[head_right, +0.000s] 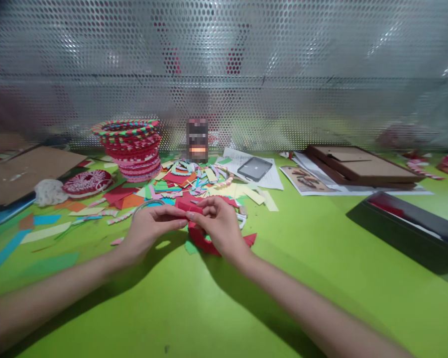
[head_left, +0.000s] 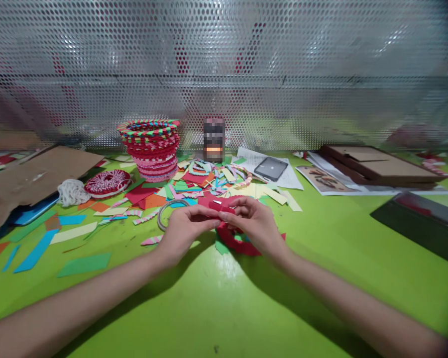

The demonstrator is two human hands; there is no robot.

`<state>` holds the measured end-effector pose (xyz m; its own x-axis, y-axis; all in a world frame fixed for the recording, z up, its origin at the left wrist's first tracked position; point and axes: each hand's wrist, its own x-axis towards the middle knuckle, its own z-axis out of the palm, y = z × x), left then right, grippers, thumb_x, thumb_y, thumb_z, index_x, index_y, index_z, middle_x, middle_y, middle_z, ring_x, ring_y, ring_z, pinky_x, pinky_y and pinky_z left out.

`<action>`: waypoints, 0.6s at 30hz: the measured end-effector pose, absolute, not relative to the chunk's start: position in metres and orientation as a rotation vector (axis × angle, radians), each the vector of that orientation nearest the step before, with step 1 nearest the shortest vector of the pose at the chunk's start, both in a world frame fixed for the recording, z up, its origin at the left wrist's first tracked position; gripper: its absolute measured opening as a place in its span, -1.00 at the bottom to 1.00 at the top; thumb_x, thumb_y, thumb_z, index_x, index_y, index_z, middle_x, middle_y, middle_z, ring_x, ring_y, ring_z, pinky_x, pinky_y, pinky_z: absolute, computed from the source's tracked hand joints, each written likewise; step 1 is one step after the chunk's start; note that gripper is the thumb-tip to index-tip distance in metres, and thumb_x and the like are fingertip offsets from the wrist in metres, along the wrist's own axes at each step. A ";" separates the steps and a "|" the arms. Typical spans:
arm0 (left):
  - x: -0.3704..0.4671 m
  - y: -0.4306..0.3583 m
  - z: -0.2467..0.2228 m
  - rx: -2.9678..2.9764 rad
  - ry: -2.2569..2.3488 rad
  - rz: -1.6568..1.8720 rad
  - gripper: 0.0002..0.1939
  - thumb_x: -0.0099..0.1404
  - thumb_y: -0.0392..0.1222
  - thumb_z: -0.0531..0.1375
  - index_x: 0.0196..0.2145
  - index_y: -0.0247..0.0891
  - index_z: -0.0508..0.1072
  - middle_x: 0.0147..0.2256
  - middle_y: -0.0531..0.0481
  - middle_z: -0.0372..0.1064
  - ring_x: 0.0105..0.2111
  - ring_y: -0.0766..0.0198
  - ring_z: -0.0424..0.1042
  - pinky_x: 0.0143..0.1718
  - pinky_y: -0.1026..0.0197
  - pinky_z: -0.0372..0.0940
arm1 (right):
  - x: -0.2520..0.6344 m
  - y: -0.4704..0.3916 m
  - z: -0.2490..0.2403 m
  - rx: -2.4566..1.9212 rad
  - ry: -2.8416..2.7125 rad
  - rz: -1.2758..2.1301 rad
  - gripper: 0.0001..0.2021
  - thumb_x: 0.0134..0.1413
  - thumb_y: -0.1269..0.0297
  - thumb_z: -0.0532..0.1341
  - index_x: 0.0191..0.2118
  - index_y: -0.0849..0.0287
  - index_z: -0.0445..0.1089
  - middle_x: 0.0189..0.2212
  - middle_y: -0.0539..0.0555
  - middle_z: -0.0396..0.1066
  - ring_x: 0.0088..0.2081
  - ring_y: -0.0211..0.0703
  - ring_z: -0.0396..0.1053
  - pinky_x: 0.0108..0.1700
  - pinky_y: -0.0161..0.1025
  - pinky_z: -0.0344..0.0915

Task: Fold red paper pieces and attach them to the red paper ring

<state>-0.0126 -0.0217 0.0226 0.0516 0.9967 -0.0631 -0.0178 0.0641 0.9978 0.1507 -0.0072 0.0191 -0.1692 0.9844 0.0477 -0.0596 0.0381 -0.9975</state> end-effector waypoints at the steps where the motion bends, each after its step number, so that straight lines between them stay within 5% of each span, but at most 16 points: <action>1: -0.013 -0.022 0.023 1.164 1.188 1.128 -0.86 -0.07 -0.29 0.40 -0.47 -0.22 0.58 -0.40 -0.02 0.55 -0.34 0.17 0.50 -0.18 0.11 0.36 | 0.151 -0.008 0.019 -1.042 -1.313 1.326 -0.66 -0.22 0.18 0.42 -0.35 0.17 0.31 -0.58 -0.09 0.37 -0.56 -0.31 0.34 -0.52 -0.33 0.24; 7: -0.014 -0.022 0.027 1.227 1.202 1.145 -0.90 -0.07 -0.34 0.37 -0.52 -0.20 0.58 -0.43 0.00 0.52 -0.37 0.20 0.47 -0.19 0.12 0.35 | 0.150 -0.008 0.020 -1.041 -1.279 1.386 -0.66 -0.26 0.21 0.45 -0.36 0.18 0.36 -0.61 -0.10 0.37 -0.57 -0.33 0.34 -0.51 -0.35 0.27; 12: -0.020 -0.017 0.022 1.520 1.173 1.215 -0.89 0.01 -0.34 0.30 -0.60 -0.19 0.57 -0.43 -0.01 0.48 -0.37 0.21 0.44 -0.25 0.14 0.35 | 0.150 -0.005 0.024 -1.063 -1.095 1.616 -0.65 -0.22 0.00 0.41 -0.51 0.21 0.44 -0.51 0.05 0.48 -0.47 -0.26 0.44 -0.30 -0.24 0.41; 18: -0.027 -0.009 0.012 1.704 1.111 1.164 -0.85 0.05 -0.39 0.26 -0.55 -0.18 0.57 -0.27 -0.06 0.51 -0.23 0.12 0.45 -0.09 0.03 0.33 | 0.155 -0.004 0.017 -1.135 -1.133 1.628 -0.73 -0.41 0.22 0.51 -0.52 0.21 0.49 -0.52 0.02 0.46 -0.48 -0.29 0.37 -0.33 -0.26 0.32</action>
